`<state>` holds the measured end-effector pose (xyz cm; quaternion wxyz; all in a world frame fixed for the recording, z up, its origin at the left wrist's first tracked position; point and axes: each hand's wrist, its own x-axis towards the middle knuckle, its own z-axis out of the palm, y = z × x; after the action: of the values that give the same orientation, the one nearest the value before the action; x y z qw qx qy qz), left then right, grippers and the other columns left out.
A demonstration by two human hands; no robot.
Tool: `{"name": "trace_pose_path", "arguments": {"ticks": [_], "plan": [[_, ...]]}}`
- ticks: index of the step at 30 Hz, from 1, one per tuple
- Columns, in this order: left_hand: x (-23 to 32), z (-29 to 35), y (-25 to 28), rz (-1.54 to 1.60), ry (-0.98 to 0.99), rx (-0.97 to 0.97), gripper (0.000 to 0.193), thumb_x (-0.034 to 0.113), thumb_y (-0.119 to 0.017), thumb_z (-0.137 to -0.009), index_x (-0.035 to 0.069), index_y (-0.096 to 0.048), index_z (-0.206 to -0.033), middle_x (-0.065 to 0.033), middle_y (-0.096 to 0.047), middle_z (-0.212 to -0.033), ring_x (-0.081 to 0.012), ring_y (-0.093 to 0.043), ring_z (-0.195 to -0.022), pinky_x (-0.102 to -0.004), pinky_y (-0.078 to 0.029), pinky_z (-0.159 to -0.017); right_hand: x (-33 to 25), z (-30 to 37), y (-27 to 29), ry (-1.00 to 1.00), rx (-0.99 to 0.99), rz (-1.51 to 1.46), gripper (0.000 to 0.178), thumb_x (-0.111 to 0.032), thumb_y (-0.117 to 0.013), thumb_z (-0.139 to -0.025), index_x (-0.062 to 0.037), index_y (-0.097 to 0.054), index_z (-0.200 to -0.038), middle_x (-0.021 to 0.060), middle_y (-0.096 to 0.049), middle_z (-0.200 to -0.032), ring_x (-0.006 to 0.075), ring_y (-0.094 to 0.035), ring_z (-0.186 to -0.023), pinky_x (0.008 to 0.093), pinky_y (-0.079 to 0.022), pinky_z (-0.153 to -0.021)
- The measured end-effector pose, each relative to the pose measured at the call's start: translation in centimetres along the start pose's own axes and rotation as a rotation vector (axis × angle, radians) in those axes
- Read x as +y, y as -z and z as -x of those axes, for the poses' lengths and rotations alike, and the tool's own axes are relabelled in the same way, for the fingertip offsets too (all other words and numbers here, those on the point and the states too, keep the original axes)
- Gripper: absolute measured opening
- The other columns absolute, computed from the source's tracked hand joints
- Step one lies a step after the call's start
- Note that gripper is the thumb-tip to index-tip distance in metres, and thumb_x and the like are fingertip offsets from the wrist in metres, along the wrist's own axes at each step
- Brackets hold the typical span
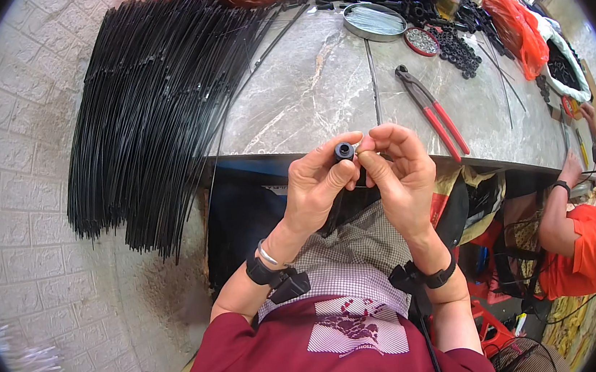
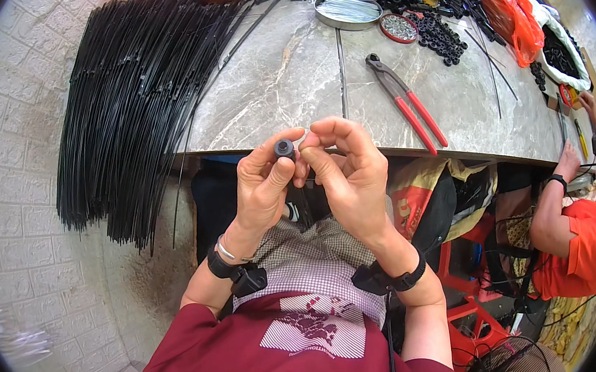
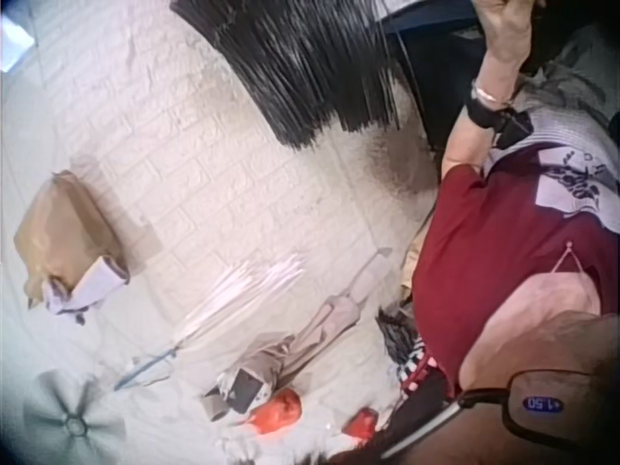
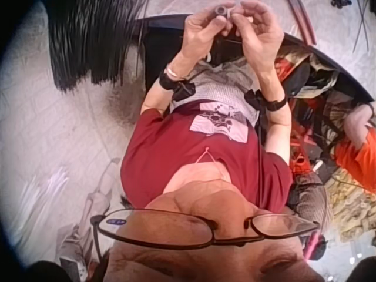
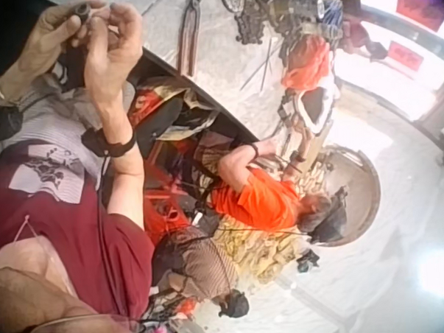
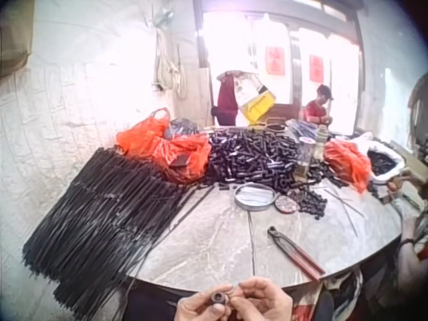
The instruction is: Assembling and crimping black rods into small plastic connectors at a workshop table.
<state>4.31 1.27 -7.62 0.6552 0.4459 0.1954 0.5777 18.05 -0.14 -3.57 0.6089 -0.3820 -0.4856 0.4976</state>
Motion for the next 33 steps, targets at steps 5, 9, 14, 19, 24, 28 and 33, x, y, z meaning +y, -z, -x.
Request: {"name": "trace_pose_path", "arguments": {"ticks": [5, 9, 14, 19, 24, 28, 33], "plan": [[0.1, 0.2, 0.1, 0.004, -0.003, 0.005, 0.039, 0.013, -0.063, -0.092, -0.002, -0.055, -0.127, -0.0031, -0.062, -0.092, -0.0085, -0.057, -0.076, -0.0206, -0.047, -0.065, 0.2, 0.1, -0.1, -0.019, -0.008, -0.042, 0.026, 0.003, -0.059, -0.09, 0.0024, -0.052, -0.115, 0.0067, -0.062, -0.096, 0.0084, -0.061, -0.077, 0.0188, -0.048, -0.061], [0.3, 0.2, -0.1, 0.004, -0.002, 0.004, 0.039, 0.013, -0.063, -0.092, -0.002, -0.055, -0.127, -0.0043, -0.063, -0.095, -0.0091, -0.057, -0.076, -0.0206, -0.047, -0.065, 0.4, 0.1, -0.1, -0.017, -0.004, -0.034, 0.025, 0.002, -0.06, -0.09, 0.0021, -0.053, -0.114, 0.0062, -0.062, -0.096, 0.0079, -0.061, -0.078, 0.0187, -0.048, -0.061], [0.5, 0.3, 0.0, -0.011, 0.002, 0.016, 0.038, 0.013, -0.063, -0.092, -0.002, -0.056, -0.126, -0.0045, -0.063, -0.097, -0.0088, -0.057, -0.075, -0.0203, -0.047, -0.064, 0.3, 0.1, -0.3, -0.01, -0.015, -0.052, 0.025, 0.001, -0.061, -0.09, 0.0021, -0.053, -0.114, 0.0064, -0.062, -0.096, 0.008, -0.061, -0.077, 0.0187, -0.048, -0.061], [0.5, 0.4, 0.1, -0.006, 0.008, 0.025, 0.038, 0.014, -0.063, -0.092, -0.001, -0.057, -0.126, -0.0039, -0.063, -0.097, -0.0078, -0.056, -0.075, -0.0199, -0.047, -0.064, 0.0, 0.2, -0.5, -0.011, -0.026, -0.043, 0.024, 0.002, -0.06, -0.09, 0.0027, -0.053, -0.113, 0.0073, -0.062, -0.094, 0.0095, -0.062, -0.074, 0.0193, -0.048, -0.061], [0.8, 0.3, -0.1, -0.008, 0.014, 0.018, 0.037, 0.014, -0.064, -0.092, -0.001, -0.057, -0.125, -0.0027, -0.063, -0.093, -0.0075, -0.056, -0.074, -0.0201, -0.047, -0.064, -0.6, 0.3, -0.9, -0.001, -0.003, -0.036, 0.02, 0.003, -0.059, -0.09, 0.0031, -0.053, -0.109, 0.0076, -0.063, -0.091, 0.0107, -0.063, -0.073, 0.02, -0.049, -0.061], [0.9, 0.4, 0.2, -0.044, 0.02, 0.0, 0.038, 0.014, -0.064, -0.091, 0.0, -0.057, -0.126, -0.0004, -0.06, -0.087, -0.0064, -0.053, -0.071, -0.0202, -0.046, -0.062, -0.9, 0.3, -0.7, 0.165, -0.021, 0.292, 0.014, 0.003, -0.059, -0.089, 0.0037, -0.055, -0.103, 0.0078, -0.063, -0.085, 0.0118, -0.064, -0.072, 0.0228, -0.051, -0.064], [1.1, 0.3, 0.2, -0.092, 0.008, -0.016, 0.038, 0.013, -0.064, -0.091, 0.0, -0.057, -0.126, 0.001, -0.059, -0.085, -0.0054, -0.052, -0.07, -0.0198, -0.045, -0.061, -1.1, 0.1, -0.4, 0.367, -0.055, 0.545, 0.012, 0.004, -0.059, -0.089, 0.005, -0.055, -0.1, 0.0084, -0.064, -0.082, 0.0124, -0.064, -0.071, 0.025, -0.053, -0.066]]}}
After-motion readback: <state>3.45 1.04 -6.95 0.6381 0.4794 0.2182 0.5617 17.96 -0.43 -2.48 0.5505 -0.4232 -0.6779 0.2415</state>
